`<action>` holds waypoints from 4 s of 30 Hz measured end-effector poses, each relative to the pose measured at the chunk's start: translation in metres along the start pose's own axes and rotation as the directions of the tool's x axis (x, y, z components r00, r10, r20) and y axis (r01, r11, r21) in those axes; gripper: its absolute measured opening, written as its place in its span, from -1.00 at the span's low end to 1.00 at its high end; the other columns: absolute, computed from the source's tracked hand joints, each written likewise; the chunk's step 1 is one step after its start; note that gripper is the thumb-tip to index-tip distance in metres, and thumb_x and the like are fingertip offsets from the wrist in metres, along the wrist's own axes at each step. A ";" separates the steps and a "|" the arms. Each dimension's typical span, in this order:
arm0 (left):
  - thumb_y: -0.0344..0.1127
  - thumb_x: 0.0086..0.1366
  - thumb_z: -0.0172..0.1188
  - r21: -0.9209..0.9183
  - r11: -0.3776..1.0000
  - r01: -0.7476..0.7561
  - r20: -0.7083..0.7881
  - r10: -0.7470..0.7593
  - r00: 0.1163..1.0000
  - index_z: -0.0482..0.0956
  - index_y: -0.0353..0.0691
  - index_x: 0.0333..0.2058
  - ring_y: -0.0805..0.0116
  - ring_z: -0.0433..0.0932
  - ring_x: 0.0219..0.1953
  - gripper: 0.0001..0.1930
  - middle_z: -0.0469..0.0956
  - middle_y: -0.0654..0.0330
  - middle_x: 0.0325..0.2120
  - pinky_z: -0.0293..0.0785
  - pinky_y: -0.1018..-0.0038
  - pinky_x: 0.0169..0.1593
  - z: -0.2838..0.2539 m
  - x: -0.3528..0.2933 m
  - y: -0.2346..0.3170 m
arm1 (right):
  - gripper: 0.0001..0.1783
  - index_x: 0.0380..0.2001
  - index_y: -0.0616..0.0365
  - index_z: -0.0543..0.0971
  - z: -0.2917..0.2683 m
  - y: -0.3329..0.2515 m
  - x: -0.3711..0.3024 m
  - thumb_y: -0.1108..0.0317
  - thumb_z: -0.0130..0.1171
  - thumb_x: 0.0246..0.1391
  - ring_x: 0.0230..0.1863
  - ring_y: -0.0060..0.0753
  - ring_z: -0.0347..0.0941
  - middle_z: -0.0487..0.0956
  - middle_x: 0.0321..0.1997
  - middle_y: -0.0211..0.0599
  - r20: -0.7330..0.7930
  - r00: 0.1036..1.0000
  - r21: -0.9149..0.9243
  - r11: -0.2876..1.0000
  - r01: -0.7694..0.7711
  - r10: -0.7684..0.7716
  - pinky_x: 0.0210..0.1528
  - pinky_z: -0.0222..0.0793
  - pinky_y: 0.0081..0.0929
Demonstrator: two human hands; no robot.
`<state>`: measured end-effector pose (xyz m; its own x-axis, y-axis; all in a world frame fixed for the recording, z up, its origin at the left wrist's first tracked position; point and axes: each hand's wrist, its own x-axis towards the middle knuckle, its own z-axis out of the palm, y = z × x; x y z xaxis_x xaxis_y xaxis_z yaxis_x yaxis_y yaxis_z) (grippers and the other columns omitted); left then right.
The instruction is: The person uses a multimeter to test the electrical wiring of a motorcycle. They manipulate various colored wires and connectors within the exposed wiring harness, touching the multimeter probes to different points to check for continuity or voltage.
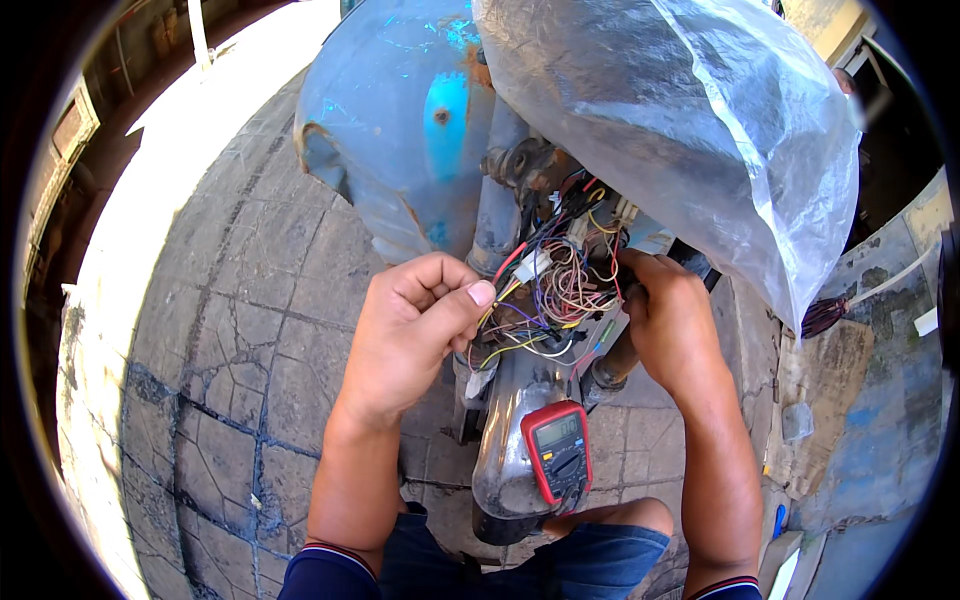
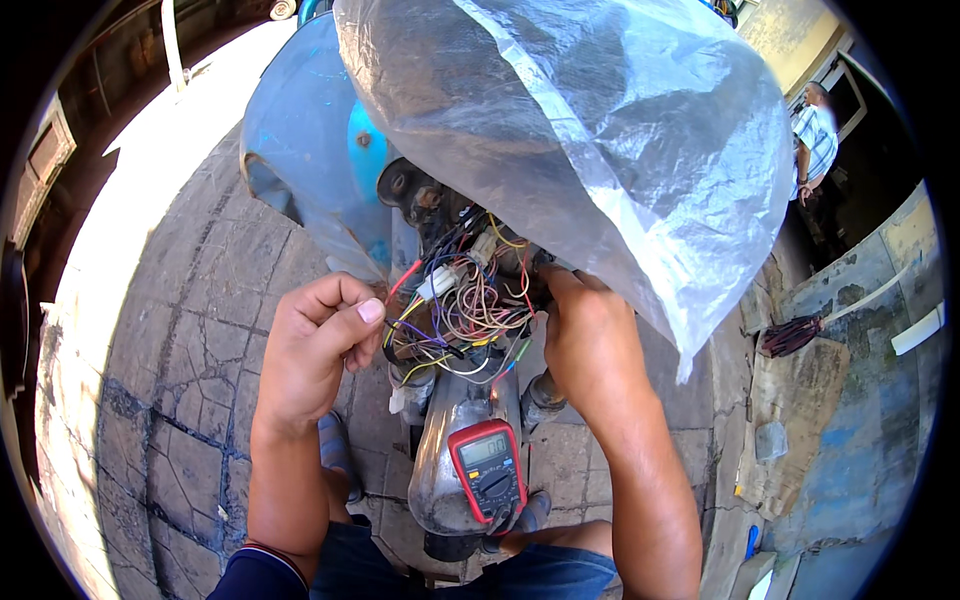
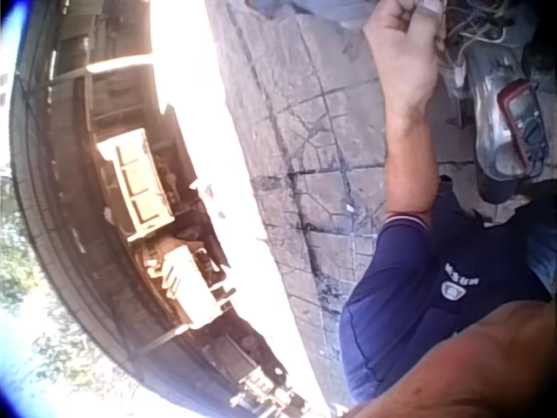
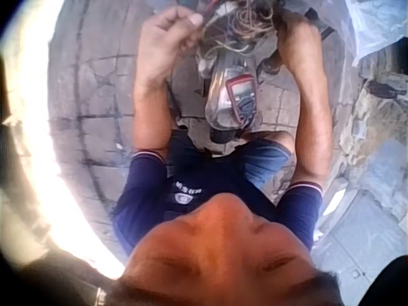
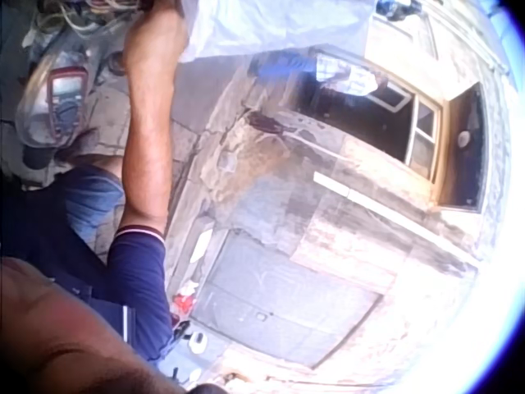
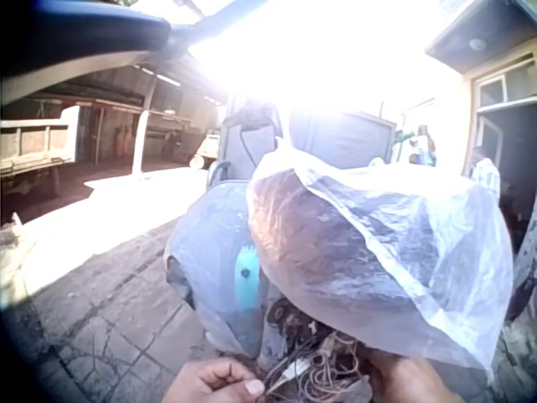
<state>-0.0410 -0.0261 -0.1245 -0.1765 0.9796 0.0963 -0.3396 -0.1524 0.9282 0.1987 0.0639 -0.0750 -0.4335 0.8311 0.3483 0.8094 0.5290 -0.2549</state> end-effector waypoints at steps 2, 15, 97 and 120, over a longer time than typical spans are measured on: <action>-0.31 0.39 0.27 0.015 1.000 -0.015 0.029 0.015 0.999 0.59 -0.26 -0.40 0.67 0.38 -0.57 -0.80 0.51 0.38 -0.59 0.25 0.65 -0.48 -0.001 0.000 -0.001 | -0.66 -0.10 0.24 0.65 -0.007 -0.010 -0.006 0.61 0.13 0.01 -0.25 0.28 0.59 0.64 -0.23 0.12 -0.084 0.996 0.005 0.999 0.033 -0.032 -0.14 0.51 0.01; -0.53 0.29 0.28 -0.063 0.997 -0.045 -0.008 0.044 0.999 0.46 -0.34 -0.04 0.54 0.57 -0.34 -0.70 0.63 0.16 -0.28 0.48 0.65 -0.30 0.005 -0.007 0.000 | -0.67 -0.22 0.19 0.57 0.017 -0.071 -0.030 0.50 0.41 -0.10 -0.26 -0.10 0.56 0.61 -0.33 -0.23 -0.195 0.967 0.290 0.933 0.214 -0.161 -0.22 0.49 -0.23; -0.58 0.13 0.38 0.432 0.699 -0.570 0.356 0.448 0.820 0.60 -0.31 -0.25 0.08 0.71 -0.20 -0.79 0.69 0.03 -0.23 0.64 0.32 -0.13 0.057 -0.052 -0.041 | -0.64 -0.11 0.29 0.60 -0.016 -0.058 -0.106 0.51 0.33 -0.05 -0.26 0.00 0.58 0.59 -0.18 -0.03 -0.187 0.974 0.371 0.909 0.190 -0.127 -0.24 0.53 -0.19; -0.49 0.01 0.33 0.586 0.280 -0.761 0.573 0.521 0.633 0.64 -0.25 -0.27 0.16 0.63 -0.26 -0.76 0.60 0.17 -0.24 0.57 0.30 -0.24 0.065 -0.053 -0.064 | -0.84 -0.38 0.31 0.61 0.008 -0.025 -0.140 0.43 0.29 0.23 -0.54 -0.58 0.43 0.56 -0.51 -0.41 0.294 0.880 0.768 0.455 -0.450 0.373 -0.50 0.31 -0.59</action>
<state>0.0506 -0.0597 -0.1656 0.2402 0.6154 0.7507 0.5804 -0.7110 0.3970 0.2360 -0.0640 -0.1247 -0.1960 0.9791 -0.0536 0.2591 -0.0010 -0.9658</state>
